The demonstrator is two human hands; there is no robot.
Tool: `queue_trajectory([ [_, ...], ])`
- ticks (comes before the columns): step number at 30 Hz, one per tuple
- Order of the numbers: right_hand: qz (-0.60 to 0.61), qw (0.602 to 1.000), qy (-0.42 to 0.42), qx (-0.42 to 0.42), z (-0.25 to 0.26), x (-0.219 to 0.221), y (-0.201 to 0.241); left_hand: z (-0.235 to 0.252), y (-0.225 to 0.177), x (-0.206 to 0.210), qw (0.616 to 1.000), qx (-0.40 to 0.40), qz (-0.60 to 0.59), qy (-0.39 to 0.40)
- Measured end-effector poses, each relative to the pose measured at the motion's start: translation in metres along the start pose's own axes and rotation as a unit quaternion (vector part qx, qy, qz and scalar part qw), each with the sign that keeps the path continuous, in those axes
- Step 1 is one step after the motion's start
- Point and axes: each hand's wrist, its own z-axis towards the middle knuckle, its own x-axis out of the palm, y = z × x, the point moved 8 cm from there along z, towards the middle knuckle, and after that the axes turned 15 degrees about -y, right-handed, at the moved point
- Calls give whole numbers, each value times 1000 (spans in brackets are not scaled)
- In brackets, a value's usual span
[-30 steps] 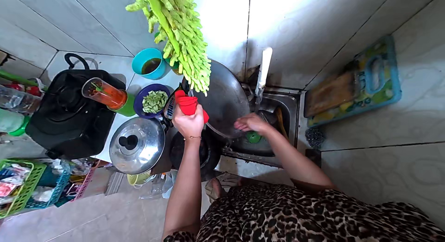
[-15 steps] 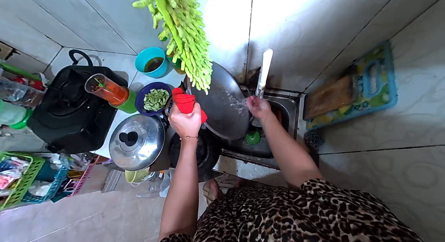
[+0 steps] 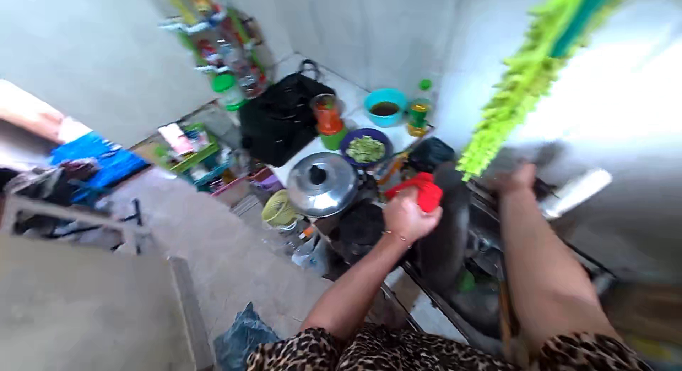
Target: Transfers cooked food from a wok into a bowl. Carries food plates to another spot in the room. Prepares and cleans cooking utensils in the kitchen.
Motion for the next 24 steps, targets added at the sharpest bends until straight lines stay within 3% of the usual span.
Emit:
queue_trajectory([
  [2, -31, 999, 26, -8, -10, 7, 8, 5, -9, -7, 1000, 4, -4, 28],
  [5, -168, 977, 60, -114, -43, 1, 4, 10, -27, -23, 998, 51, -20, 26],
  [8, -369, 891, 89, -249, -72, -28, -24, 8, -46, -43, 992, 123, -31, 18],
  [10, -465, 849, 87, -237, -77, -54, -51, 2, -57, -57, 980, 191, -53, -33],
  [11, -476, 851, 71, -208, -73, -67, -64, -3, -62, -63, 969, 228, -65, -64],
  [15, -352, 928, 53, -108, -52, -95, -102, -29, -79, -81, 913, 360, -94, -165],
  [20, -226, 943, 157, -185, -58, -103, -98, -66, -87, -91, 856, 465, -121, -192],
  [22, -180, 969, 146, -89, -113, -97, -71, -80, -88, -93, 838, 495, -136, -186],
  [24, -120, 989, 29, 84, -219, -81, -8, -91, -88, -93, 823, 517, -146, -183],
])
